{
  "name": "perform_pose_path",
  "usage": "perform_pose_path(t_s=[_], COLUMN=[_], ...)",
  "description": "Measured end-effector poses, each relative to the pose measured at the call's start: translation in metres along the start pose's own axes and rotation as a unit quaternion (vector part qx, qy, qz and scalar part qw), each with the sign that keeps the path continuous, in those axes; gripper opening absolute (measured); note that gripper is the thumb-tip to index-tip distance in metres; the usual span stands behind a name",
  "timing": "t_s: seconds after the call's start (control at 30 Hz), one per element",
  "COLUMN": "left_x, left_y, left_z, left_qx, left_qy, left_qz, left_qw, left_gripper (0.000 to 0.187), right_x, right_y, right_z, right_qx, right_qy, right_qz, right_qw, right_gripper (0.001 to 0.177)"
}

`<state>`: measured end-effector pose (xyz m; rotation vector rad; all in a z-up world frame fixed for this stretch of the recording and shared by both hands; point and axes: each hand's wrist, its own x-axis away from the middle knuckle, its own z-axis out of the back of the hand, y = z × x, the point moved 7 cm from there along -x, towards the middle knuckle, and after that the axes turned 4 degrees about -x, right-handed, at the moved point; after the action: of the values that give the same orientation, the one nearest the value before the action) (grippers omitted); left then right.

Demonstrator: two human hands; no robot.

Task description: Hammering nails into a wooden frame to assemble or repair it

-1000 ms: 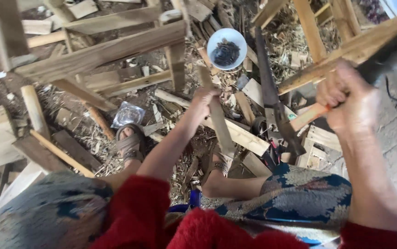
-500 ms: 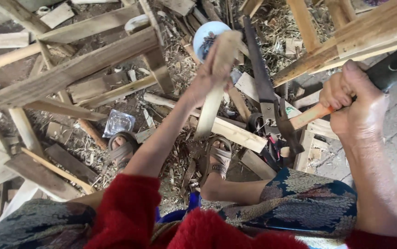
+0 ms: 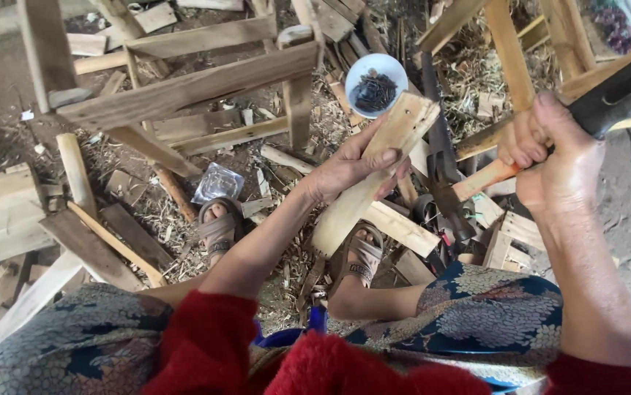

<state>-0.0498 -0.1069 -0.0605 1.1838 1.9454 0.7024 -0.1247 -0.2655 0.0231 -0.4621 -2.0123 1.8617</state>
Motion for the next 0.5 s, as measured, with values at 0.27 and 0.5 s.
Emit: perform_pose_path(t_s=[0.27, 0.5], left_x=[0.013, 0.029], left_y=[-0.003, -0.066], left_z=[0.017, 0.067], left_qx=[-0.070, -0.118], left_qy=[0.010, 0.119], left_qz=[-0.006, 0.034], left_qw=[0.998, 0.985], left_gripper=[0.067, 0.068], right_x=[-0.006, -0.015], right_y=[-0.007, -0.005], right_z=[-0.012, -0.024], right_qx=[-0.017, -0.026], right_qy=[-0.012, -0.056], right_qz=[0.047, 0.049], right_qw=[0.999, 0.997], right_gripper=[0.044, 0.042])
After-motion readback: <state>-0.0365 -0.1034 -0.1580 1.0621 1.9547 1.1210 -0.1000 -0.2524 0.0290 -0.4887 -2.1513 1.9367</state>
